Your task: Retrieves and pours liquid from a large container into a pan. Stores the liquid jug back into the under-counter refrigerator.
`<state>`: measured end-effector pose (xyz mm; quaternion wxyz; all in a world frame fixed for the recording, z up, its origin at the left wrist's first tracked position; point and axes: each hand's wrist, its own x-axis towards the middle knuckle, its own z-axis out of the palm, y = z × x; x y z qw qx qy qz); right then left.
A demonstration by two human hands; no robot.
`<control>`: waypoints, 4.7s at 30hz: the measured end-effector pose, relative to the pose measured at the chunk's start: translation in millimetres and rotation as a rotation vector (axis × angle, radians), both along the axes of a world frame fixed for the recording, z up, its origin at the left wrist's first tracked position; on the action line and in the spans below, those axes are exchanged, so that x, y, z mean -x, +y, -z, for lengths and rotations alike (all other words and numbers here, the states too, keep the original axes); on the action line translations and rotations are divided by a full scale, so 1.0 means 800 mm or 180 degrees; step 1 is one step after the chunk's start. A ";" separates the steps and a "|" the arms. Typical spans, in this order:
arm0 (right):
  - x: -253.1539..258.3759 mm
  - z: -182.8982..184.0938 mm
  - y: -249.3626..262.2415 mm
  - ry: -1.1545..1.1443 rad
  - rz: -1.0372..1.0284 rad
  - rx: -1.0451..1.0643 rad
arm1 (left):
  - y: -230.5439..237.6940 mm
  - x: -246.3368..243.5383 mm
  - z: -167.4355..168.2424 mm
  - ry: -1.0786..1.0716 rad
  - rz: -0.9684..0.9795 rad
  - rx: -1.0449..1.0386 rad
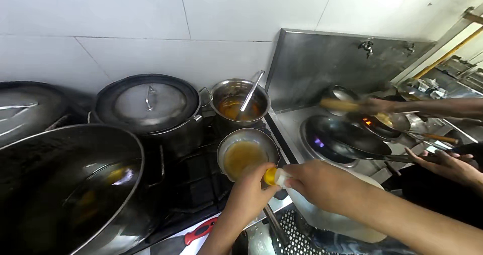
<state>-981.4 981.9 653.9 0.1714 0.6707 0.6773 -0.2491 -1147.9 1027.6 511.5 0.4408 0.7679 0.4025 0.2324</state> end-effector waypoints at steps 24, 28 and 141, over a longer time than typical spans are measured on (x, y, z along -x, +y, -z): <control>-0.008 0.030 0.090 -0.0313 -0.0037 0.0146 | 0.068 -0.010 0.038 -0.0025 -0.0133 -0.0131; -0.010 0.031 0.091 -0.0338 -0.0079 0.0136 | 0.070 -0.013 0.034 0.0019 -0.0147 -0.0010; -0.156 0.146 -0.828 0.1336 0.4995 -0.3229 | -0.662 -0.450 -0.087 0.1722 0.4534 -0.1430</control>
